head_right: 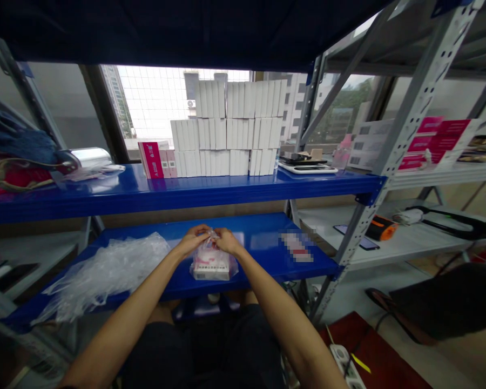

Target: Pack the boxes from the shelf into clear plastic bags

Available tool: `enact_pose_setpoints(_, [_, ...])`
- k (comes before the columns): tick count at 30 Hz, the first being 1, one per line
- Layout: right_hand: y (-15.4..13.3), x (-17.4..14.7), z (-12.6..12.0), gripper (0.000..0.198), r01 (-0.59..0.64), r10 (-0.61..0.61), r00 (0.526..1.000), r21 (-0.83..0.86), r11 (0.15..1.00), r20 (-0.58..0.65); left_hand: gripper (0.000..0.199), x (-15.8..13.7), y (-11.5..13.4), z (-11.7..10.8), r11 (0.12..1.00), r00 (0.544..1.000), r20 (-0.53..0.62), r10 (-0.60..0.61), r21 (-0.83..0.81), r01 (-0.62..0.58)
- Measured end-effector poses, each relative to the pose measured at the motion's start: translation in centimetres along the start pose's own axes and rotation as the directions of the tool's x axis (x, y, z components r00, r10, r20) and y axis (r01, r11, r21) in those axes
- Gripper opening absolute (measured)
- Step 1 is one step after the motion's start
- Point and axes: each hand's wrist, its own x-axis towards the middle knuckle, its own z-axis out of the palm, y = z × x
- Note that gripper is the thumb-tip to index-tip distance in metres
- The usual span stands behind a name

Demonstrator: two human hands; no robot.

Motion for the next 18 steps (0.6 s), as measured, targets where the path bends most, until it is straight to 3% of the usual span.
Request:
enact_pose_setpoints(8, [-1.2,-0.7,-1.4,0.032,-0.052,0.005,0.989,0.312,0.949,0.148,0.025,-0.1,0.8,-1.9,0.998,1.0,-0.009,-0.02,0.051,0.02])
enact_pose_setpoints(13, [-1.6,-1.1,-1.9,0.032,-0.108,0.036,0.99,0.561,0.821,0.138,0.024,-0.5,0.8,-1.9,0.998,0.999,0.014,-0.029,0.065,0.028])
enact_pose_setpoints(18, [-1.4,-1.5,-2.3,0.032,-0.097,0.055,0.994,0.544,0.833,0.093,0.024,-1.1,1.5,-1.7,0.997,0.997,0.059,-0.041,0.075,0.036])
